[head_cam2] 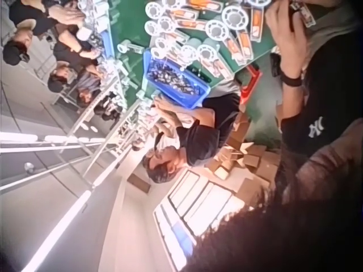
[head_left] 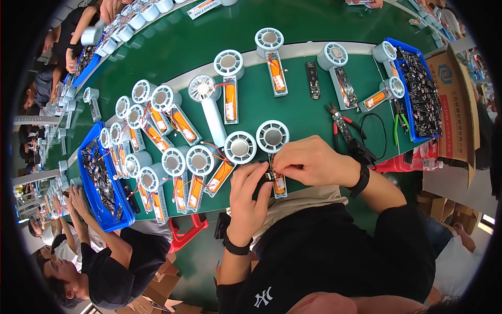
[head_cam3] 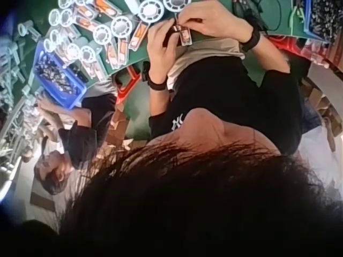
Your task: The person picks up a roll of tape, peels off a piece, and applies it to a circuit board. They then place the circuit board into a handheld fan housing and press the wires into position.
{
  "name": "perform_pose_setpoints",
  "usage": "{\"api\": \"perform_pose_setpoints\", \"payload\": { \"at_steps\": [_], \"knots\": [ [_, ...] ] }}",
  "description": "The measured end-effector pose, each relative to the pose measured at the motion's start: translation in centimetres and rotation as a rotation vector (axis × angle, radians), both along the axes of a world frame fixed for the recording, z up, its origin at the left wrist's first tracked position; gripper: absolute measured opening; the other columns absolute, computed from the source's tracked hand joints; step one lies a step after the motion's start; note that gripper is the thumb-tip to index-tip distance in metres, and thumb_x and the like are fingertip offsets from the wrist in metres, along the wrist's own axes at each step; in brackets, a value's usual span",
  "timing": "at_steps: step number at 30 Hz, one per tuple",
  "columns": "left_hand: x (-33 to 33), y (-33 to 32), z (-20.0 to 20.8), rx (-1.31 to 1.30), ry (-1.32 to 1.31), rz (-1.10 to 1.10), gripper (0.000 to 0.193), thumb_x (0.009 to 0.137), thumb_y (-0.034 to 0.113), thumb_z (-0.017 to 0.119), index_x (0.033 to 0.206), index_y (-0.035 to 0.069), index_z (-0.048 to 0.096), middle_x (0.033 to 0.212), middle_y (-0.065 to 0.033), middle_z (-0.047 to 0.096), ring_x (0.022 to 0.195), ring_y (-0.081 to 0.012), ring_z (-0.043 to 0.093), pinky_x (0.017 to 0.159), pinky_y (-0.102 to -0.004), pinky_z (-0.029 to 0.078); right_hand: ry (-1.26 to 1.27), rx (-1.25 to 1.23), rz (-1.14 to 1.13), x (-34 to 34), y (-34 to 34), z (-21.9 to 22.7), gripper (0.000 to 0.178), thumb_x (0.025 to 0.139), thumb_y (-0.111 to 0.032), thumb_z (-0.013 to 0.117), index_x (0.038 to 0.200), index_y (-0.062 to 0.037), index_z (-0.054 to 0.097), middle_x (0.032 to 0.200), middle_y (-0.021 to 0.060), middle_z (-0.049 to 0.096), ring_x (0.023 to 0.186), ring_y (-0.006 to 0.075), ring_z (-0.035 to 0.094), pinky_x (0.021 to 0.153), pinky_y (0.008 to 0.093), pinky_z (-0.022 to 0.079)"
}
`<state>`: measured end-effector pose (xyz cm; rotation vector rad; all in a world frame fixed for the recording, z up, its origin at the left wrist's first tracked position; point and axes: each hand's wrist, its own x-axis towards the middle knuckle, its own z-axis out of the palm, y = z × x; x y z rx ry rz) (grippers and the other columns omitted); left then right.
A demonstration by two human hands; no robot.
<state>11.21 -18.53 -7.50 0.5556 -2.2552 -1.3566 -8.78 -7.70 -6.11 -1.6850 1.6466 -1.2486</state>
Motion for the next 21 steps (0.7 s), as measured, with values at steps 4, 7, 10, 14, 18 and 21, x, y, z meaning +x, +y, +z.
{"api": "perform_pose_setpoints", "payload": {
  "at_steps": [4, 7, 10, 14, 18, 21],
  "knots": [
    [0.0, -0.1, 0.1, 0.024, 0.0, 0.003, 0.04, 0.086, -0.001, 0.075, 0.125, 0.001, 0.069, 0.119, -0.0156, 0.066, 0.11, -0.0335, 0.061, 0.098, -0.0413, 0.048, -0.178, 0.122, -0.035, 0.3, 0.2, 0.4, 0.009, 0.087, -0.002, 0.075, 0.093, -0.0062, 0.071, 0.091, 0.0052, 0.072, 0.073, 0.0225, 0.069, 0.064, 0.0318, 0.056],
    [-0.1, -0.2, 0.1, 0.039, 0.001, -0.006, 0.039, 0.086, -0.001, 0.075, 0.125, 0.001, 0.07, 0.119, -0.0155, 0.066, 0.111, -0.0337, 0.062, 0.097, -0.0413, 0.048, -0.29, 0.207, -0.058, 0.4, 0.3, 1.2, 0.007, 0.087, -0.001, 0.074, 0.093, -0.0042, 0.072, 0.09, 0.0057, 0.072, 0.073, 0.0195, 0.07, 0.066, 0.0302, 0.056],
    [-0.4, -0.4, 0.1, -0.046, 0.024, -0.028, 0.039, 0.085, -0.001, 0.076, 0.124, 0.001, 0.071, 0.119, -0.0148, 0.067, 0.113, -0.0341, 0.063, 0.098, -0.042, 0.048, -0.397, 0.268, -0.085, 0.4, 0.2, 1.9, 0.007, 0.088, 0.001, 0.074, 0.094, -0.0019, 0.072, 0.09, 0.0062, 0.073, 0.075, 0.0168, 0.07, 0.068, 0.0291, 0.057],
    [-0.7, -0.6, 0.0, -0.1, 0.021, -0.039, 0.039, 0.085, 0.0, 0.076, 0.123, 0.002, 0.071, 0.12, -0.0136, 0.068, 0.115, -0.034, 0.063, 0.098, -0.0426, 0.049, -0.484, 0.336, -0.092, 0.2, 0.3, 1.9, 0.008, 0.088, 0.002, 0.073, 0.095, -0.0006, 0.073, 0.089, 0.0067, 0.073, 0.078, 0.0153, 0.071, 0.071, 0.0286, 0.059],
    [-0.8, -0.5, -0.1, -0.175, 0.013, -0.043, 0.039, 0.084, 0.0, 0.076, 0.122, 0.002, 0.072, 0.12, -0.0128, 0.068, 0.114, -0.0338, 0.064, 0.099, -0.0432, 0.049, -0.51, 0.321, -0.11, 0.3, 0.4, 1.8, 0.007, 0.086, 0.0, 0.074, 0.093, -0.0007, 0.072, 0.087, 0.0075, 0.073, 0.075, 0.0183, 0.07, 0.069, 0.0301, 0.058],
    [-0.7, -0.3, 0.0, -0.197, 0.009, -0.028, 0.039, 0.083, 0.0, 0.076, 0.122, 0.002, 0.072, 0.12, -0.0128, 0.068, 0.113, -0.0339, 0.064, 0.099, -0.0437, 0.049, -0.182, 0.228, -0.11, 0.3, 0.3, 2.2, 0.006, 0.085, -0.001, 0.072, 0.091, -0.0018, 0.072, 0.087, 0.0087, 0.073, 0.073, 0.0234, 0.07, 0.067, 0.034, 0.057]
  ]
}}
